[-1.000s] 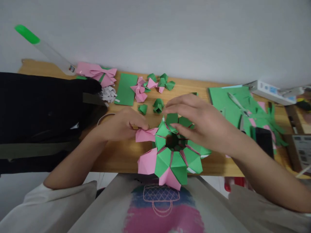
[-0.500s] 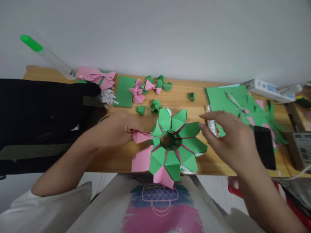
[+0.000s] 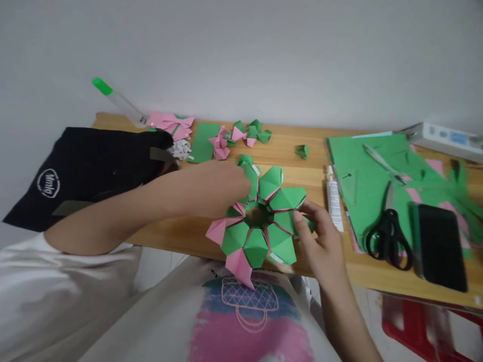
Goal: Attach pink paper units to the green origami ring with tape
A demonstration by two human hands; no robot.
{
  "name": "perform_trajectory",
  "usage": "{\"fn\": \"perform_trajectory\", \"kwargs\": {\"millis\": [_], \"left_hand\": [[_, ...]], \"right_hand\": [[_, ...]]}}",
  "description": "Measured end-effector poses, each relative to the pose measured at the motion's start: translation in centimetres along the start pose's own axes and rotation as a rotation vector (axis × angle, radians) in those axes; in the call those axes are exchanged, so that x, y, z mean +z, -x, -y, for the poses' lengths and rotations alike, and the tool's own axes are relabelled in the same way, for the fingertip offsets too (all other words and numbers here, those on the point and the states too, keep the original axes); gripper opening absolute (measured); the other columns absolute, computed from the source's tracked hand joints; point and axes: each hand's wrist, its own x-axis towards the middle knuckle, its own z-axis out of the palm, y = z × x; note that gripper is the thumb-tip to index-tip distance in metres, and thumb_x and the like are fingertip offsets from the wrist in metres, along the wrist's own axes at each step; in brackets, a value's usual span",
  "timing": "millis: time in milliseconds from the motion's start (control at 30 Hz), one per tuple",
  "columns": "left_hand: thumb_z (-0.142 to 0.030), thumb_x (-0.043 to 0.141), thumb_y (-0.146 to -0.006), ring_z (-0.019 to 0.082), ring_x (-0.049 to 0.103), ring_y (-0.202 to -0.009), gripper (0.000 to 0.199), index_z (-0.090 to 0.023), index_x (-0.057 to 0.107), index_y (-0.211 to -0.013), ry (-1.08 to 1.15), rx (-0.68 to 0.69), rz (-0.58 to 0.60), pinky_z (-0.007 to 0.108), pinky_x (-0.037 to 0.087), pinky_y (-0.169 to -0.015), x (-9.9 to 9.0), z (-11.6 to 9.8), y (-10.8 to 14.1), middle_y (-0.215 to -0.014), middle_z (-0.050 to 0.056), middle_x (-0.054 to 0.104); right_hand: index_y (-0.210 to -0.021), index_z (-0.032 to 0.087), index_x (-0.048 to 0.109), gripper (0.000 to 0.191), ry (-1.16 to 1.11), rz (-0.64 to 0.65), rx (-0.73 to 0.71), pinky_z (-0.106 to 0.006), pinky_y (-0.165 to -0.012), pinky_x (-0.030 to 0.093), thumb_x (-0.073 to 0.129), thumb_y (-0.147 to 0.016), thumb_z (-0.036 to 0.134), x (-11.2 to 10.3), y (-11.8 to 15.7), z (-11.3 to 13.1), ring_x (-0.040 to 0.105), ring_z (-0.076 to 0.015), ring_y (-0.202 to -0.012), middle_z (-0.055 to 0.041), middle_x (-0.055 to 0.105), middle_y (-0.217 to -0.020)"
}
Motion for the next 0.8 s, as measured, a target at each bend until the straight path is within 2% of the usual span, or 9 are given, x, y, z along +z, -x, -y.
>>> {"fn": "perform_trajectory", "kwargs": {"millis": [100, 167, 200, 267, 300, 333, 400, 567, 800], "left_hand": [[-0.003, 0.058, -0.070, 0.012, 0.041, -0.045, 0.017, -0.014, 0.062, -0.058, -0.147, 0.040, 0.190, 0.026, 0.029, -0.050, -0.6, -0.8, -0.9, -0.053, 0.000, 0.054], [-0.006, 0.061, -0.070, 0.011, 0.037, -0.044, 0.015, -0.015, 0.060, -0.058, -0.162, 0.043, 0.223, 0.025, 0.025, -0.048, -0.8, -0.9, -1.2, -0.053, -0.001, 0.053], [-0.007, 0.063, -0.069, 0.010, 0.034, -0.043, 0.017, -0.015, 0.057, -0.055, -0.153, 0.035, 0.230, 0.025, 0.024, -0.046, -0.8, -0.8, -1.2, -0.050, -0.002, 0.050], [-0.007, 0.064, -0.067, 0.009, 0.031, -0.041, 0.021, -0.017, 0.052, -0.053, -0.102, 0.029, 0.205, 0.026, 0.022, -0.044, -0.6, -0.5, -0.9, -0.046, -0.005, 0.046], [-0.006, 0.064, -0.066, 0.008, 0.030, -0.040, 0.021, -0.017, 0.051, -0.053, -0.062, 0.044, 0.170, 0.026, 0.021, -0.043, -0.5, -0.3, -0.7, -0.046, -0.006, 0.046], [-0.006, 0.063, -0.066, 0.008, 0.030, -0.040, 0.021, -0.017, 0.051, -0.054, -0.022, 0.066, 0.121, 0.026, 0.021, -0.043, -0.3, 0.0, -0.5, -0.047, -0.006, 0.047], [-0.005, 0.063, -0.064, 0.008, 0.030, -0.041, 0.022, -0.018, 0.048, -0.055, 0.045, 0.096, 0.043, 0.026, 0.020, -0.044, 0.0, 0.4, -0.1, -0.048, -0.007, 0.048], [-0.005, 0.059, -0.064, 0.009, 0.026, -0.043, 0.040, -0.019, 0.028, -0.044, 0.132, 0.062, -0.015, 0.027, 0.021, -0.046, 0.6, 0.7, 0.7, -0.040, -0.007, 0.030], [-0.005, 0.060, -0.058, 0.010, 0.027, -0.043, 0.033, -0.020, 0.035, -0.042, 0.200, 0.058, -0.180, 0.029, 0.021, -0.048, 1.4, 1.3, 0.9, -0.039, -0.004, 0.037]], "right_hand": [[-0.121, 0.018, 0.055, 0.042, 0.173, -0.199, -0.133, -0.047, -0.083, 0.052, 0.060, -0.087, 0.041, -0.4, -0.3, 1.0, 0.064, -0.0273, -0.097, -0.0147, 0.064, -0.113], [-0.119, 0.018, 0.057, 0.039, 0.274, -0.228, -0.322, -0.049, -0.086, 0.050, 0.063, -0.085, 0.035, -0.8, -0.8, 2.7, 0.061, -0.0292, -0.103, -0.0150, 0.063, -0.114], [-0.113, 0.018, 0.060, 0.029, 0.282, -0.117, -0.438, -0.047, -0.087, 0.050, 0.061, -0.086, 0.029, -0.8, -1.2, 3.8, 0.061, -0.0280, -0.101, -0.0134, 0.064, -0.108], [-0.106, 0.017, 0.065, 0.021, 0.283, 0.258, -0.604, -0.043, -0.084, 0.050, 0.057, -0.088, 0.024, -0.6, -2.0, 6.1, 0.062, -0.0263, -0.097, -0.0114, 0.068, -0.102], [-0.105, 0.017, 0.066, 0.021, 0.311, 0.412, -0.619, -0.042, -0.082, 0.050, 0.057, -0.088, 0.023, -0.3, -2.4, 7.1, 0.061, -0.0265, -0.097, -0.0112, 0.069, -0.102], [-0.102, 0.016, 0.068, 0.020, 0.343, 0.501, -0.614, -0.042, -0.082, 0.049, 0.059, -0.086, 0.022, 0.1, -2.8, 8.0, 0.061, -0.0274, -0.096, -0.0110, 0.070, -0.099], [-0.100, 0.014, 0.069, 0.020, 0.414, 0.571, -0.572, -0.043, -0.082, 0.048, 0.059, -0.083, 0.018, 1.1, -3.3, 9.1, 0.061, -0.0286, -0.096, -0.0112, 0.071, -0.098], [-0.091, 0.015, 0.068, 0.012, 0.434, 0.518, -0.539, -0.038, -0.080, 0.047, 0.058, -0.086, 0.018, 2.4, -3.7, 9.3, 0.064, -0.0244, -0.090, -0.0104, 0.072, -0.093], [-0.089, 0.018, 0.070, 0.009, 0.552, 0.474, -0.574, -0.031, -0.066, 0.045, 0.063, -0.084, 0.017, 2.5, -4.3, 9.6, 0.065, -0.0219, -0.076, -0.0057, 0.072, -0.080]]}}
